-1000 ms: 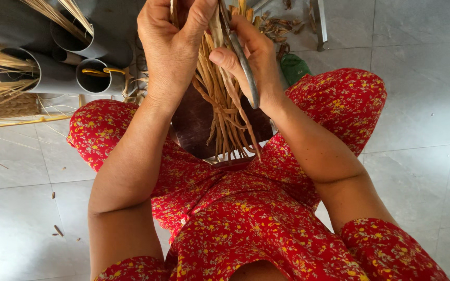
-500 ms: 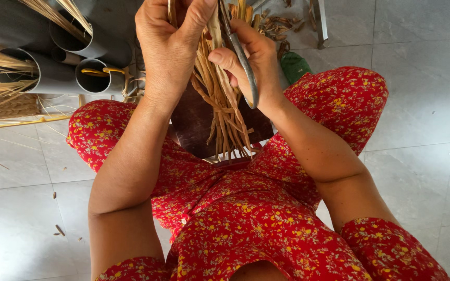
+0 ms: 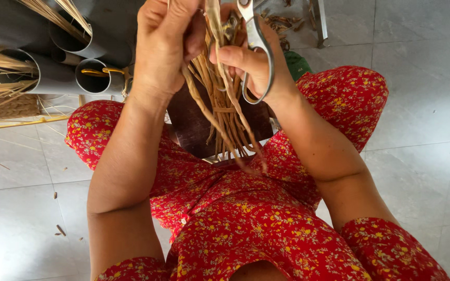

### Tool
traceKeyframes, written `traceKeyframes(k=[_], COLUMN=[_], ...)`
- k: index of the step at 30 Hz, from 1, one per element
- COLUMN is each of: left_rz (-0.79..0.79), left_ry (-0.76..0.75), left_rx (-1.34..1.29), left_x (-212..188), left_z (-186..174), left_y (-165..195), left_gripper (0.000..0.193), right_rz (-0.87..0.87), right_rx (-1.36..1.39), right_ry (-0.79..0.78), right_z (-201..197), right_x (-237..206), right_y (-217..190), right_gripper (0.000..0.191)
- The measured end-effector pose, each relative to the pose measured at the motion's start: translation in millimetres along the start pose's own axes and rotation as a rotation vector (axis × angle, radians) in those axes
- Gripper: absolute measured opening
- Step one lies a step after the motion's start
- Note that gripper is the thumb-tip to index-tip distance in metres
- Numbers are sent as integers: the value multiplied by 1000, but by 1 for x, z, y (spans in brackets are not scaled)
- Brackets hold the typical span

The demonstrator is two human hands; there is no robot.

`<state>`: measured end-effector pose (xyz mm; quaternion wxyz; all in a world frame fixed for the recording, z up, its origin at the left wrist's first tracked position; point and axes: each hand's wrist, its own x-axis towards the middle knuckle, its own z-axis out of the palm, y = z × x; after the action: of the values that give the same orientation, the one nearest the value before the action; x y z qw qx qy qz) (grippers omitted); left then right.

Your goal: The person sits on the floor holding a bundle of dried plant stalks and uses scissors to trim and peel strips from the stalks, working on their lap and letting trimmed pieces fall aside.

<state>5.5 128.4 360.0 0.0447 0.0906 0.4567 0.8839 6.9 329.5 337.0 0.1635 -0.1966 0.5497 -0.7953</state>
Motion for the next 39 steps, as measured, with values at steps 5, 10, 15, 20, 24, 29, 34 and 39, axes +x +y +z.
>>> traceKeyframes(k=[5, 10, 15, 20, 24, 29, 34, 39], left_rz=[-117, 66, 153, 163, 172, 186, 214, 222], left_ry=[-107, -36, 52, 49, 54, 65, 69, 52], left_rx=[-109, 84, 176, 216, 252, 272, 293, 281], left_x=[0, 3, 3, 5, 5, 5, 6, 4], left_z=[-5, -10, -15, -16, -15, -15, -15, -13], left_y=[8, 2, -4, -8, -8, -9, -11, -12], left_gripper=[21, 14, 22, 15, 18, 21, 21, 20], right_rz=[101, -37, -82, -33, -96, -92, -47, -48], right_rx=[174, -173, -340, -286, -301, -435, -499, -411], right_ry=[-127, 26, -16, -73, -63, -22, 59, 78], right_z=[3, 7, 1, 9, 11, 9, 10, 12], right_x=[-1, 2, 2, -2, 0, -1, -5, -7], right_y=[-13, -14, -11, -6, -6, -4, -2, 0], right_gripper=[57, 57, 57, 66, 70, 63, 61, 49])
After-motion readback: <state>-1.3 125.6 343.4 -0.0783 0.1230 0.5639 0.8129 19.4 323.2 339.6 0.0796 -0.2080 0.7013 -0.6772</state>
